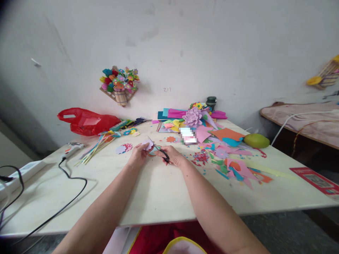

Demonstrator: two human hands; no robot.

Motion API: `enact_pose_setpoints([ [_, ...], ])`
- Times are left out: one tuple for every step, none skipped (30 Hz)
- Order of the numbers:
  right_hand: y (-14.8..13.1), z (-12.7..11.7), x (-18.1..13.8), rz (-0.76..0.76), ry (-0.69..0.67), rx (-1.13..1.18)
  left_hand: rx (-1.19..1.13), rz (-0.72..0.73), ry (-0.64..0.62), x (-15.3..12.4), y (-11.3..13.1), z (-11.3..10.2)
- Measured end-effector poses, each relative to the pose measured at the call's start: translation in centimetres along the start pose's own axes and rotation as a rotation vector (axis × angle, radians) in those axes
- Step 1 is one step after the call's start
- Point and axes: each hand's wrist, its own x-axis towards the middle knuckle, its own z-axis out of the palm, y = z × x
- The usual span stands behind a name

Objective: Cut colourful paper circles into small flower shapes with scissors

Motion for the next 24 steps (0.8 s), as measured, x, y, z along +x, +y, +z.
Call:
enact_pose_setpoints([
  [-0.03, 0.01, 0.00, 0.000, 0.002, 0.004, -0.001, -0.003, -0.002, -0.06, 0.03, 0.05],
  [-0.05, 0.02, -0.01, -0.001, 0.004, 0.008, 0.000, -0.004, -0.004, -0.12, 0.08, 0.11],
  [-0.07, 0.03, -0.02, -0.001, 0.007, 0.011, 0.005, -0.007, -0.008, -0.19, 0.13, 0.17],
  [-0.08, 0.03, -0.02, -0.001, 0.012, 0.012, 0.013, -0.013, -0.015, -0.27, 0.18, 0.23],
  [-0.08, 0.03, -0.02, -0.001, 0.016, 0.013, 0.022, -0.020, -0.023, -0.34, 0.23, 0.28],
  [-0.07, 0.02, -0.02, -0.002, 0.021, 0.014, 0.029, -0.027, -0.032, -0.40, 0.27, 0.33],
  [-0.05, 0.01, -0.01, -0.004, 0.023, 0.016, 0.033, -0.031, -0.040, -0.45, 0.30, 0.36],
  [-0.02, 0.01, 0.00, -0.007, 0.024, 0.016, 0.036, -0.034, -0.045, -0.47, 0.30, 0.38],
  [0.01, 0.00, 0.01, -0.011, 0.024, 0.016, 0.040, -0.038, -0.050, -0.48, 0.30, 0.38],
  [0.03, 0.00, 0.02, -0.014, 0.022, 0.015, 0.045, -0.042, -0.050, -0.48, 0.28, 0.36],
  [0.03, 0.01, 0.03, -0.016, 0.022, 0.011, 0.051, -0.045, -0.049, -0.45, 0.25, 0.34],
  [0.02, 0.02, 0.02, -0.016, 0.023, 0.006, 0.054, -0.047, -0.048, -0.42, 0.21, 0.31],
  [-0.02, 0.04, 0.00, -0.016, 0.024, 0.001, 0.054, -0.046, -0.048, -0.38, 0.17, 0.28],
  [-0.08, 0.07, -0.04, -0.016, 0.025, -0.004, 0.053, -0.043, -0.052, -0.34, 0.13, 0.25],
  [-0.15, 0.10, -0.08, -0.018, 0.025, -0.004, 0.051, -0.039, -0.058, -0.31, 0.10, 0.23],
  [-0.22, 0.13, -0.12, -0.021, 0.024, -0.003, 0.049, -0.035, -0.065, -0.28, 0.07, 0.21],
  [-0.28, 0.15, -0.16, -0.025, 0.024, 0.001, 0.049, -0.031, -0.070, -0.26, 0.05, 0.20],
  [-0.32, 0.17, -0.19, -0.027, 0.024, 0.003, 0.047, -0.028, -0.072, -0.25, 0.03, 0.19],
  [-0.34, 0.18, -0.20, -0.027, 0.025, 0.003, 0.045, -0.026, -0.072, -0.25, 0.02, 0.19],
  [-0.33, 0.20, -0.20, -0.026, 0.026, 0.002, 0.042, -0.023, -0.072, -0.26, 0.00, 0.18],
  [-0.29, 0.20, -0.18, -0.024, 0.026, 0.001, 0.040, -0.019, -0.072, -0.26, -0.01, 0.18],
  [-0.22, 0.21, -0.14, -0.022, 0.027, 0.000, 0.040, -0.017, -0.075, -0.26, -0.03, 0.17],
  [-0.14, 0.21, -0.10, -0.020, 0.027, 0.001, 0.041, -0.014, -0.078, -0.25, -0.05, 0.15],
  [-0.06, 0.22, -0.07, -0.020, 0.027, 0.005, 0.043, -0.011, -0.083, -0.24, -0.07, 0.13],
])
